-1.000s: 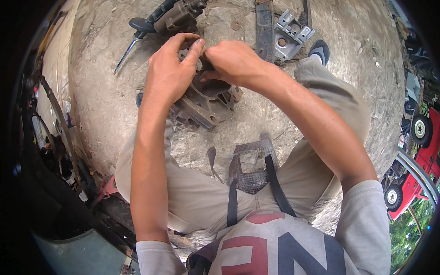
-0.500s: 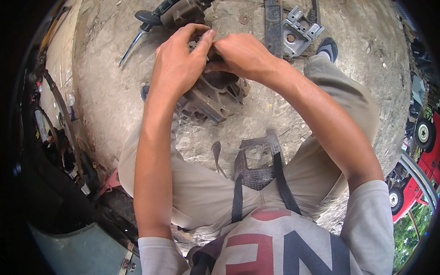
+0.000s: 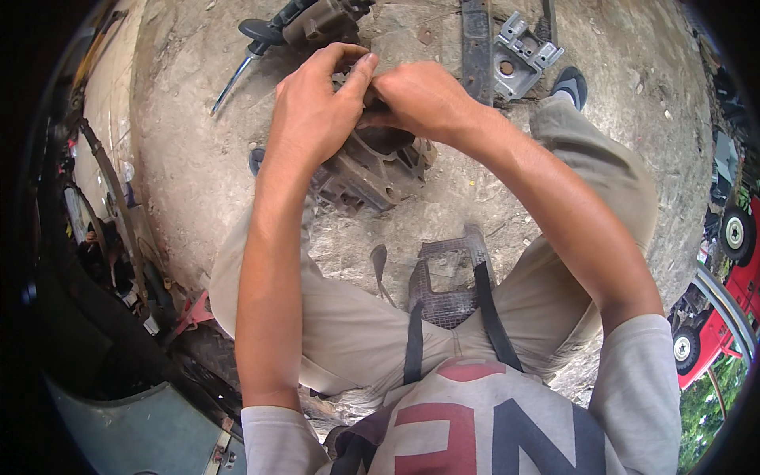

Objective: The person sits on the ground and scrubs a metal engine block with a wire brush, then wipes it with a cloth. The person also handles a gasket and other small engine components, cleaning them by hand.

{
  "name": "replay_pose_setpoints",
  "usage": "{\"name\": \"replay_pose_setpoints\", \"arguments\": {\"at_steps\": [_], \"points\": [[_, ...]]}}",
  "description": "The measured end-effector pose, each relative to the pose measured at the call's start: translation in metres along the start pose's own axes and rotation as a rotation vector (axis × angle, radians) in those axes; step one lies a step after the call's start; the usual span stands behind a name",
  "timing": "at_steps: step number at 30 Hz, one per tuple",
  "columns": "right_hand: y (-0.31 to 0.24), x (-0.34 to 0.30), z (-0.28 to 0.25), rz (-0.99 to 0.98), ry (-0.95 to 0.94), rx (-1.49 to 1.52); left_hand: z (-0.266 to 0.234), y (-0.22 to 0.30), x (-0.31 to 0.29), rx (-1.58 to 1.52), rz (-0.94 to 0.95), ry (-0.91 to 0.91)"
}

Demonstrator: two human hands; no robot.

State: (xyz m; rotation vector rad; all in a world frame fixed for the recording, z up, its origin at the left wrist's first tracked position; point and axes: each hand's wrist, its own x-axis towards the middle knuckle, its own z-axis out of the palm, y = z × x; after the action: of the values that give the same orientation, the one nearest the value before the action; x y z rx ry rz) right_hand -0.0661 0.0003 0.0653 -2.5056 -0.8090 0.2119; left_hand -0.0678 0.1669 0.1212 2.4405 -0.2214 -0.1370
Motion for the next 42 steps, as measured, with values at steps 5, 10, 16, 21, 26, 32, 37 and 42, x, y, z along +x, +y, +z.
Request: {"name": "replay_pose_setpoints", "arguments": {"at_steps": [5, 10, 16, 21, 26, 32, 37, 42], "points": [[-0.003, -0.002, 0.005, -0.009, 0.032, 0.026, 0.0, 0.002, 0.0, 0.004, -0.003, -0.007], [0.0, 0.0, -0.002, -0.026, 0.028, 0.01, -0.002, 0.003, 0.0, 0.016, -0.016, -0.014], [-0.001, -0.002, 0.014, -0.17, 0.046, -0.044, 0.001, 0.0, 0.003, 0.039, 0.018, 0.007], [-0.002, 0.003, -0.01, -0.071, 0.03, -0.077, -0.004, 0.003, 0.002, -0.054, -0.067, -0.033], [-0.003, 0.001, 0.001, -0.072, 0.006, -0.055, 0.0, 0.0, 0.001, -0.017, 0.006, 0.022], [0.0, 0.0, 0.004, -0.084, 0.151, -0.007, -0.001, 0.003, -0.001, -0.06, -0.014, 0.022], [0.002, 0.002, -0.014, -0.033, 0.075, -0.038, 0.002, 0.0, 0.0, -0.092, -0.037, 0.002], [-0.007, -0.001, 0.003, -0.008, -0.086, 0.014, 0.001, 0.002, 0.0, -0.086, -0.015, 0.042]]}}
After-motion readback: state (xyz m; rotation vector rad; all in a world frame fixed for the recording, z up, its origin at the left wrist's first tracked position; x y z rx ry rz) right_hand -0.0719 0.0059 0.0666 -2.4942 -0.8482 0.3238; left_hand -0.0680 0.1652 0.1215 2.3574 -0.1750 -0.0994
